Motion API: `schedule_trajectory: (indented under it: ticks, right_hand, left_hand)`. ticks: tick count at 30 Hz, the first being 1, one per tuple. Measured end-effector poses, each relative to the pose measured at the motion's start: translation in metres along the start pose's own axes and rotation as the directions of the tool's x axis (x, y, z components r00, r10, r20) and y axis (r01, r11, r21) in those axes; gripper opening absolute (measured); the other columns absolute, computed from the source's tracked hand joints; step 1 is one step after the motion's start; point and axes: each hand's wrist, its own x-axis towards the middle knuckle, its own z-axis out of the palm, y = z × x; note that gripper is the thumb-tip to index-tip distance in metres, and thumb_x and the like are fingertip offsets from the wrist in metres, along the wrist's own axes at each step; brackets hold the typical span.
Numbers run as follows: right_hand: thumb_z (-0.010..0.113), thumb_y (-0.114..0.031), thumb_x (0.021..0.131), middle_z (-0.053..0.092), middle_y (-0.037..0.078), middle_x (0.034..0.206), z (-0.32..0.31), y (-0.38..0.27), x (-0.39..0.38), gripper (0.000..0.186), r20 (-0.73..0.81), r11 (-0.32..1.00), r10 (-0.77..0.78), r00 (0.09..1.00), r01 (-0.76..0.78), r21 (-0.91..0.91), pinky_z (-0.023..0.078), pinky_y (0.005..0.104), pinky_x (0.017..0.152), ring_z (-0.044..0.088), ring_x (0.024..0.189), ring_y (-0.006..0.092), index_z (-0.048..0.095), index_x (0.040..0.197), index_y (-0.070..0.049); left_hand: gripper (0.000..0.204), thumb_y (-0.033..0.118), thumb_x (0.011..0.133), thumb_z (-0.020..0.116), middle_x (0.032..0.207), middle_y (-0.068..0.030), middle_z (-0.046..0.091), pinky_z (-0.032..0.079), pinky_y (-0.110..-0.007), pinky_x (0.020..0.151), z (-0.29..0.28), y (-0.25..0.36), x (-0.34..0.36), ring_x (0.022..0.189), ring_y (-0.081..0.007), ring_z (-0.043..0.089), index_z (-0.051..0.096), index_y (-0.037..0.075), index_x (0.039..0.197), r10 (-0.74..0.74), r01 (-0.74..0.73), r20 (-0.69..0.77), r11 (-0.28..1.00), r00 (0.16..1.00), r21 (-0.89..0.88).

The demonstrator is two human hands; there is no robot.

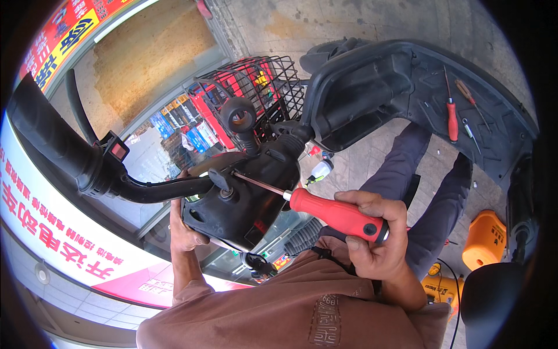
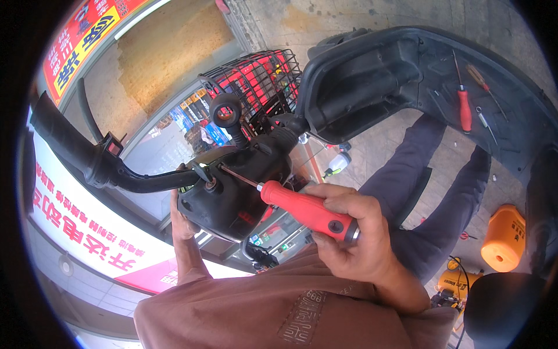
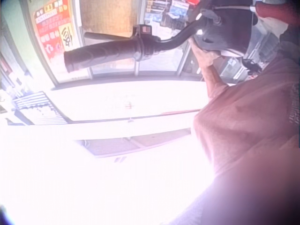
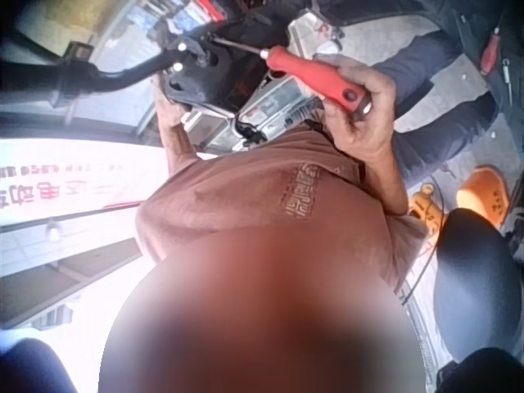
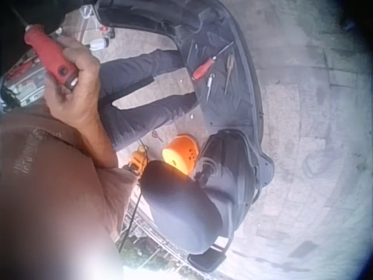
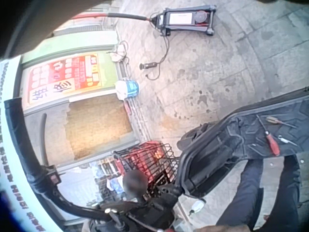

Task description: The person uses a red-handled screwdriver to remove and reinstall screws on the scooter's handlebar assembly and dashboard. They manipulate the handlebar grip and throttle housing, then test the throttle response before handing the scooter to another person.

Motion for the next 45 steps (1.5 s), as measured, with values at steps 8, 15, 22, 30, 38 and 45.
schedule_trajectory:
  ticks: [8, 15, 22, 30, 38, 45]
  right_hand:
    - [0.064, 0.009, 0.067, 0.059, 0.026, 0.115, -0.017, -0.002, 0.021, 0.045, 0.118, 0.998, -0.044, 0.992, 0.037, 0.06, 0.05, 0.0369, 0.084, 0.063, 0.099, 0.034, 0.051, 0.107, -0.006]
    - [0.065, 0.002, 0.072, 0.061, 0.019, 0.103, -0.014, -0.006, 0.032, 0.029, -0.016, 0.981, 0.13, 0.991, -0.126, 0.15, 0.05, 0.0314, 0.076, 0.062, 0.089, 0.0228, 0.054, 0.099, 0.0]
    - [0.068, -0.025, 0.085, 0.059, 0.01, 0.089, -0.002, -0.021, 0.009, 0.034, -0.218, 0.931, 0.21, 0.953, -0.263, -0.252, 0.046, 0.0256, 0.065, 0.06, 0.075, 0.016, 0.054, 0.101, 0.001]
    - [0.047, -0.041, 0.097, 0.056, 0.004, 0.079, 0.019, -0.031, 0.008, 0.041, -0.404, 0.863, 0.33, 0.853, -0.446, -0.236, 0.037, 0.0197, 0.05, 0.048, 0.056, 0.0073, 0.046, 0.108, -0.001]
    - [0.05, -0.039, 0.098, 0.055, 0.006, 0.075, 0.035, -0.033, 0.005, 0.036, -0.37, 0.914, 0.323, 0.871, -0.388, -0.117, 0.038, 0.0232, 0.051, 0.048, 0.059, 0.0106, 0.043, 0.112, -0.007]
    - [0.047, -0.035, 0.099, 0.048, -0.001, 0.063, 0.035, -0.041, 0.011, 0.027, -0.499, 0.831, 0.379, 0.779, -0.524, -0.187, 0.03, 0.0187, 0.043, 0.038, 0.048, 0.0049, 0.048, 0.095, -0.009]
  left_hand:
    - [0.13, 0.022, 0.036, 0.085, 0.133, -0.0154, 0.047, 0.039, -0.039, 0.106, 0.007, 0.003, -0.002, 0.123, -0.0287, 0.051, 0.02, -0.005, 0.146, 0.015, -0.015, -0.003, 0.998, 1.0, -0.065]
    - [0.135, 0.029, 0.037, 0.093, 0.134, -0.0165, 0.046, 0.039, -0.039, 0.105, 0.004, -0.002, -0.004, 0.123, -0.0286, 0.05, 0.02, -0.007, 0.146, 0.048, -0.048, 0.001, 0.998, 0.999, -0.046]
    - [0.138, 0.058, 0.046, 0.09, 0.137, -0.018, 0.043, 0.032, -0.041, 0.108, -0.007, -0.013, 0.004, 0.128, -0.0269, 0.044, 0.02, -0.006, 0.146, 0.187, -0.196, 0.113, 0.978, 0.976, 0.072]
    - [0.132, 0.051, 0.041, 0.091, 0.142, -0.0145, 0.038, 0.025, -0.038, 0.11, -0.023, -0.049, 0.007, 0.132, -0.0273, 0.038, 0.029, -0.003, 0.144, 0.096, -0.058, 0.153, 0.97, 0.984, -0.234]
    - [0.131, 0.06, 0.038, 0.088, 0.139, -0.0217, 0.038, 0.025, -0.043, 0.11, -0.024, -0.064, 0.015, 0.134, -0.036, 0.033, 0.035, 0.0, 0.142, 0.251, -0.236, 0.141, 0.965, 0.958, -0.119]
    - [0.133, 0.06, 0.034, 0.089, 0.14, -0.0202, 0.039, 0.027, -0.041, 0.109, -0.019, -0.058, 0.016, 0.133, -0.0333, 0.036, 0.037, 0.0, 0.14, 0.14, -0.105, 0.126, 0.963, 0.982, -0.249]
